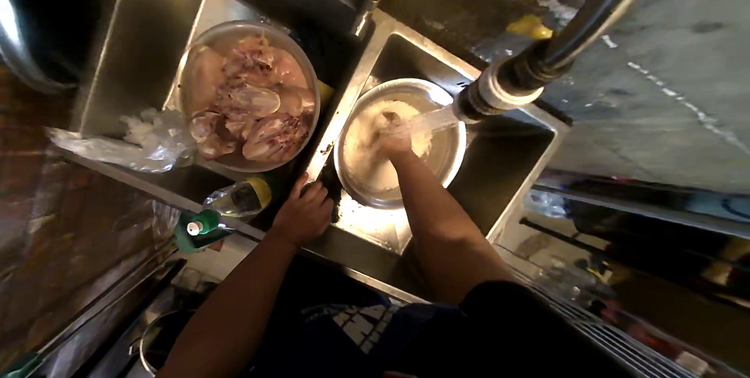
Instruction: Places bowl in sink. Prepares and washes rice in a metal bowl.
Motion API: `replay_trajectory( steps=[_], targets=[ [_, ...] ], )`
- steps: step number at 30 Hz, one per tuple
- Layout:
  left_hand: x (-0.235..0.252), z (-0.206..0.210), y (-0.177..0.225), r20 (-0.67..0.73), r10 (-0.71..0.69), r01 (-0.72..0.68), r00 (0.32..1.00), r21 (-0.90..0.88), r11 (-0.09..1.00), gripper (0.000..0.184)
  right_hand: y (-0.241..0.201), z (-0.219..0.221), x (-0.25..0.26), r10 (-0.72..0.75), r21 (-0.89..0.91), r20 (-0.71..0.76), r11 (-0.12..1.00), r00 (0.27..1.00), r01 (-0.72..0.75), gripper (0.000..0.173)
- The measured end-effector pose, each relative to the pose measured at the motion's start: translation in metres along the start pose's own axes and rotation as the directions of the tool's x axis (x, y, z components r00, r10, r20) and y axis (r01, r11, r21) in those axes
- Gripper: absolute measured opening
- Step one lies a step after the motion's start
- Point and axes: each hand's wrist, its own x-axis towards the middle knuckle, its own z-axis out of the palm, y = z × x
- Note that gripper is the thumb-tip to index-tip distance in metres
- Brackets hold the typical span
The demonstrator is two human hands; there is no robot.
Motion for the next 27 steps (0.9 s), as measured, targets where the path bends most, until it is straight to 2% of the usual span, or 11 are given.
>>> replay_trajectory(
  steps=[2, 4, 6, 8, 10, 12, 14, 15, 19, 24, 27],
  targets=[
    [-0.001, -0.002, 0.000, 0.014, -0.002, 0.003, 1.000, -0.017, 1.000, 0.030, -0.001, -0.006, -0.009, -0.049, 0.015, -0.035, 0.999, 0.998, 0.049, 0.050],
    [-0.001, -0.003, -0.001, 0.014, -0.001, 0.002, 1.000, -0.030, 1.000, 0.030, -0.008, -0.011, -0.026, -0.132, -0.179, -0.057, 0.976, 0.990, 0.120, 0.038],
    [0.000, -0.004, 0.000, 0.026, 0.001, 0.000, 1.000, -0.034, 0.999, 0.030, -0.024, -0.020, -0.042, -0.016, -0.280, -0.032, 0.960, 0.999, 0.007, 0.036],
    [0.000, -0.003, -0.001, 0.009, 0.008, -0.008, 1.000, -0.019, 1.000, 0.029, -0.032, -0.022, -0.052, 0.129, -0.083, -0.099, 0.987, 0.987, -0.138, 0.051],
    [-0.001, -0.002, -0.002, -0.007, 0.008, -0.008, 1.000, -0.011, 1.000, 0.029, -0.027, -0.013, -0.052, -0.008, 0.008, -0.145, 1.000, 0.989, 0.010, 0.051],
    [-0.001, -0.002, -0.001, 0.002, 0.009, -0.009, 1.000, -0.012, 1.000, 0.029, -0.017, 0.001, -0.043, -0.205, -0.034, -0.085, 0.979, 0.975, 0.203, 0.059],
    [-0.001, -0.003, -0.001, 0.030, 0.005, -0.005, 1.000, -0.004, 1.000, 0.030, -0.016, 0.016, -0.029, -0.222, -0.123, -0.006, 0.968, 0.975, 0.219, 0.083],
    [-0.001, -0.003, -0.001, 0.031, 0.004, -0.004, 0.999, 0.001, 1.000, 0.031, -0.015, 0.023, -0.024, -0.195, -0.165, 0.005, 0.967, 0.981, 0.193, 0.086],
    [-0.001, -0.003, -0.002, 0.010, 0.005, -0.005, 1.000, 0.007, 1.000, 0.031, -0.010, 0.026, 0.001, -0.139, -0.200, -0.032, 0.971, 0.990, 0.130, 0.068],
    [0.000, -0.001, 0.001, 0.042, -0.003, 0.003, 0.999, -0.008, 1.000, 0.031, -0.012, -0.010, 0.013, -0.075, 0.129, 0.072, 0.989, 0.995, 0.066, 0.036],
    [0.000, -0.001, -0.002, 0.002, 0.003, -0.003, 1.000, -0.029, 1.000, 0.031, -0.013, -0.026, -0.009, -0.236, -0.088, 0.143, 0.964, 0.961, 0.250, 0.038]
  ],
)
